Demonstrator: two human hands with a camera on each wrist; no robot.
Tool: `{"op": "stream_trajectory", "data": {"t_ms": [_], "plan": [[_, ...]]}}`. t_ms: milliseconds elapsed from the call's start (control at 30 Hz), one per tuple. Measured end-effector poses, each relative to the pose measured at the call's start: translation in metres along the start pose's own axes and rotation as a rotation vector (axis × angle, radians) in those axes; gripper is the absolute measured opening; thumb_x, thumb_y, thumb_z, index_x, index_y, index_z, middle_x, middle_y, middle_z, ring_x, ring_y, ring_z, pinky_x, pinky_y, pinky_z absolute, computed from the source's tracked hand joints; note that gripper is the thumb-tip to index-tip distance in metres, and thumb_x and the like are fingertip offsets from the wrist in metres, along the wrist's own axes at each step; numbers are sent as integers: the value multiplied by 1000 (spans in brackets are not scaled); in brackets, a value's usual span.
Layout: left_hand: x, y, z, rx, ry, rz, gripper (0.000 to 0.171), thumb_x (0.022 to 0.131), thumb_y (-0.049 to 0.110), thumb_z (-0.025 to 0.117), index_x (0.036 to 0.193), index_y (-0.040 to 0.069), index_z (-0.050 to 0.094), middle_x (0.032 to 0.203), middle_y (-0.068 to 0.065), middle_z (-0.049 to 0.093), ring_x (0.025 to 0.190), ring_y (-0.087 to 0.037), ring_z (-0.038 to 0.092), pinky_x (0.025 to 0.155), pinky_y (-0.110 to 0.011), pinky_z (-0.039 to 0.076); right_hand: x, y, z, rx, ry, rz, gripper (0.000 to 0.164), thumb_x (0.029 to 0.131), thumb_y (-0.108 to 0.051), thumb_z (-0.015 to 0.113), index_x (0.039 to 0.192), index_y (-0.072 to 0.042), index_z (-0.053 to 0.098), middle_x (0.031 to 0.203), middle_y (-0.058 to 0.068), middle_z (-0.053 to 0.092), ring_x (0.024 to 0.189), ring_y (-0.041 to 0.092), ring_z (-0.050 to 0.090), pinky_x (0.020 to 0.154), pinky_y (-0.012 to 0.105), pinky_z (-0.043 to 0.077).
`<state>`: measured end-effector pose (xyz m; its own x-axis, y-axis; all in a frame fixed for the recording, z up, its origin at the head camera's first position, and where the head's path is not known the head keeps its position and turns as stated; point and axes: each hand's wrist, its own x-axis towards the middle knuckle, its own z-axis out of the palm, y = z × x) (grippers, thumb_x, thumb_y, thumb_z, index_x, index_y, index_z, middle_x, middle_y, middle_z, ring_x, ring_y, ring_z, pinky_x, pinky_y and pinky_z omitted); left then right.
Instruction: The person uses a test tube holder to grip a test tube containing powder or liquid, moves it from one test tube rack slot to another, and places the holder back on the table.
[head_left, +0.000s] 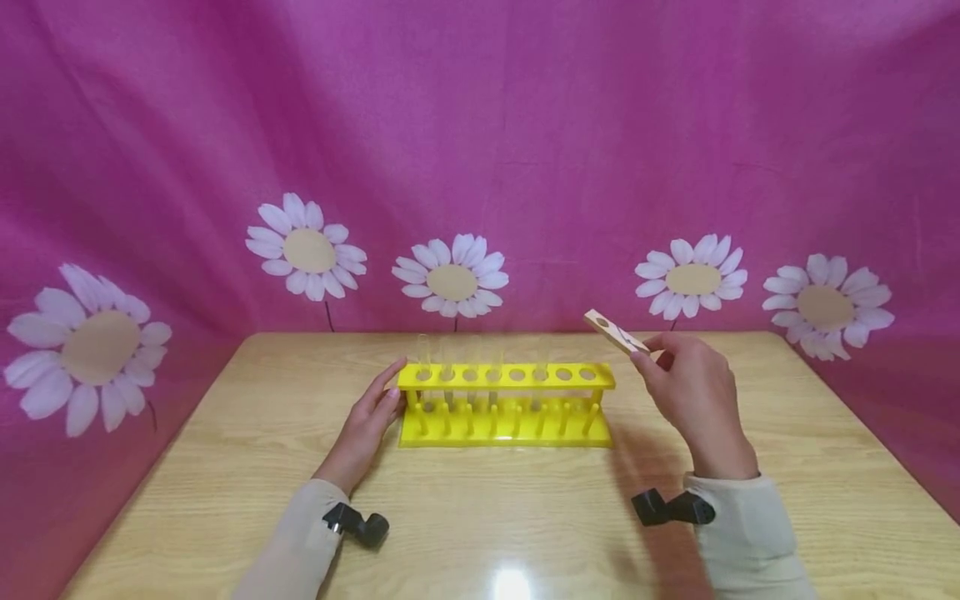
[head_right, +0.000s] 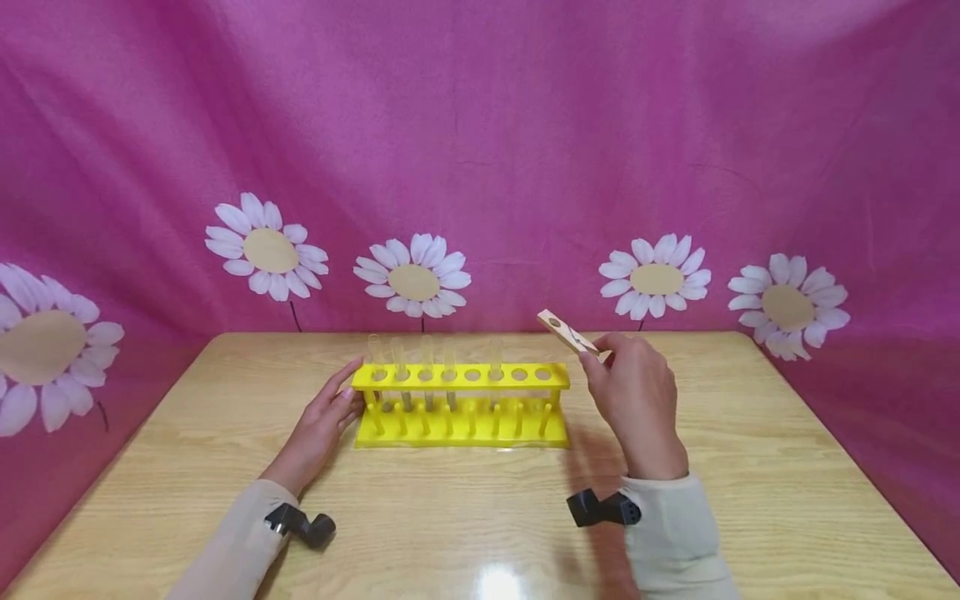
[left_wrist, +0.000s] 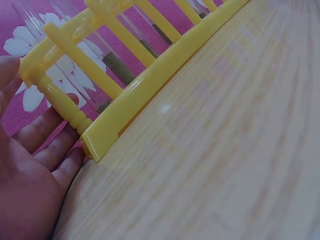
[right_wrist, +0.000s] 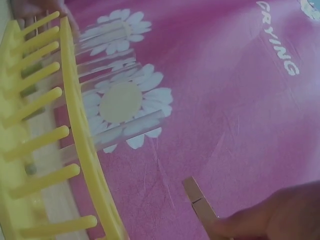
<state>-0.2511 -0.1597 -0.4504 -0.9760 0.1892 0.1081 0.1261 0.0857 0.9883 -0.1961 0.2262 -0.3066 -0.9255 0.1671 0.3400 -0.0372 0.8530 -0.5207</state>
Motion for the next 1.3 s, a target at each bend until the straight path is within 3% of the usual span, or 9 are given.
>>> {"op": "stream_trajectory", "data": {"t_ms": [233,367,467,533,800,1100,1300], "plan": [[-3,3,1,5,-8,12,49,100,45,44,147,44,31,155,-3,29,135,-25,40,110,-41,35,0,4,-1,-34,-66,24,28,91,-24,65,104,0,69,73,10,62,63,25,51,51,32,39],[-5,13,3,-18,-17,-9,50,103,37,42,151,37,29,156,-3,26,137,-25,36,111,-41,33,2,7,-1,-53,-150,56,31,90,-25,65,105,2,69,74,10,64,64,26,52,51,32,39],[-5,13,3,-26,-14,-28,50,103,36,42,151,33,29,156,-1,26,138,-24,35,112,-41,33,3,11,0,-59,-209,79,31,91,-25,64,103,3,69,76,11,64,64,26,53,51,31,42],[-2,6,1,-18,-4,-13,50,102,40,43,150,36,32,155,2,28,137,-22,37,111,-39,34,5,13,1,-56,-238,89,31,91,-25,63,102,3,69,77,12,65,65,26,54,52,32,44],[1,5,0,-28,-4,10,54,99,44,48,150,32,33,154,4,30,137,-20,36,111,-42,34,8,19,3,-84,-371,83,26,88,-22,66,98,2,70,77,8,66,67,25,56,57,35,47],[1,3,2,-22,11,-7,50,100,44,44,148,34,35,153,4,31,134,-24,41,110,-39,36,9,29,6,-116,-407,49,23,86,-21,68,89,2,70,72,6,64,67,25,53,55,33,43],[0,6,1,-31,5,-6,51,102,42,43,150,30,33,153,-2,32,132,-28,43,110,-40,35,9,37,8,-99,-480,112,20,86,-16,67,88,3,68,72,7,64,66,23,55,57,33,46]]}}
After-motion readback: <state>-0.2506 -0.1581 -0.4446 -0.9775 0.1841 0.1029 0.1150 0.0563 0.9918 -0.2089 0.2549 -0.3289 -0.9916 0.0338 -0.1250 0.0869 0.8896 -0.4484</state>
